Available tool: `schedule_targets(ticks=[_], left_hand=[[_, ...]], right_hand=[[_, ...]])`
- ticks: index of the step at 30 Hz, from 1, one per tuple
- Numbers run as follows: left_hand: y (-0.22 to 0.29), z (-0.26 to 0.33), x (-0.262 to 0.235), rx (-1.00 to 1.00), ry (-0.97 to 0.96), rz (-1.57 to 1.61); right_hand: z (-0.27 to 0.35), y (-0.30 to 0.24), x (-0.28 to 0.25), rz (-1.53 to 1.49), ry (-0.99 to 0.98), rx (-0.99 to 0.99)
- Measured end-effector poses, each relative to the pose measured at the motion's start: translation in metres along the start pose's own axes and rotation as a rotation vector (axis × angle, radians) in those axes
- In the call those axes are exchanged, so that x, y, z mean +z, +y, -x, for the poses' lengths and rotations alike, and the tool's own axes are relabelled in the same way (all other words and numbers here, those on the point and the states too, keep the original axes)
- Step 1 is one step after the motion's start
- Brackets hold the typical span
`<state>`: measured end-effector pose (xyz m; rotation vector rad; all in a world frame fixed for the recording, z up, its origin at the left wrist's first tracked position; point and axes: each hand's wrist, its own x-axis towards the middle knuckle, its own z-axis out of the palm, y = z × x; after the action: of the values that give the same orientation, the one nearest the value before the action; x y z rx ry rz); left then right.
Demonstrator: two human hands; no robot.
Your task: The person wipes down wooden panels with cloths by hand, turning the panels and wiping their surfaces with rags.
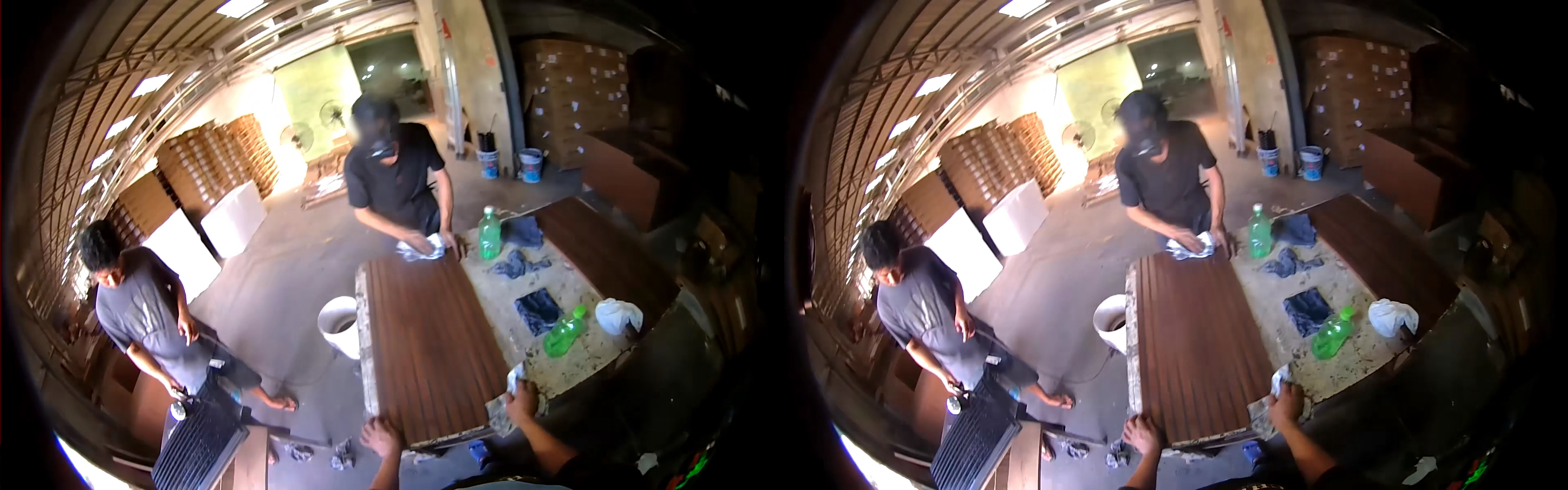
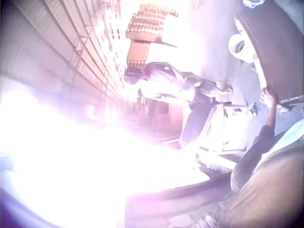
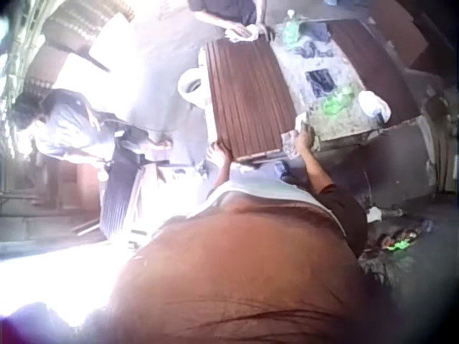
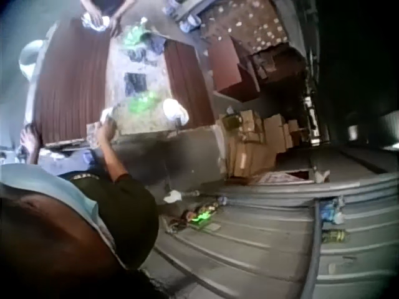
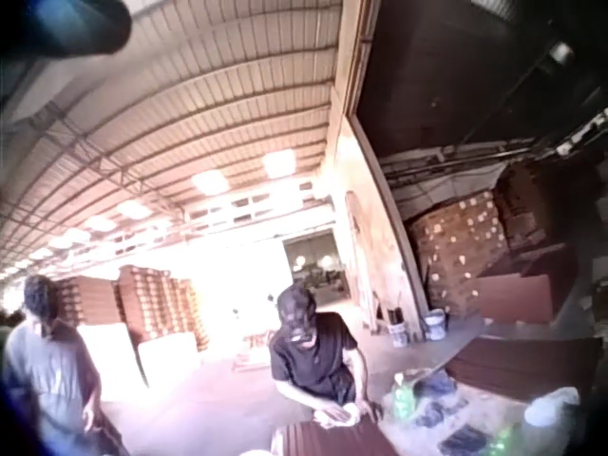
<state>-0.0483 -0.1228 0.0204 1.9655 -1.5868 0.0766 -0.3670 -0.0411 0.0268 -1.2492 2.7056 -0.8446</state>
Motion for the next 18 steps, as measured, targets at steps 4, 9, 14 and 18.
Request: schedule_targets(ticks=[4,9,14,18], left_hand=[[-0.028,-0.015,-0.003,-0.162,-0.049,-0.045],[-0.070,-0.026,0.020,-0.028,-0.122,-0.095],[-0.090,-0.030,0.015,-0.147,-0.520,-0.103],[-0.109,-0.044,0.009,0.011,-0.676,-0.112]], right_hand=[[0.018,-0.010,0.008,-0.063,0.008,-0.121],[0.009,-0.018,0.001,-0.114,-0.058,-0.149],[-0.025,-0.017,0.042,-0.558,-0.040,0.048],[-0.057,-0.044,0.043,-0.830,-0.122,0.288]])
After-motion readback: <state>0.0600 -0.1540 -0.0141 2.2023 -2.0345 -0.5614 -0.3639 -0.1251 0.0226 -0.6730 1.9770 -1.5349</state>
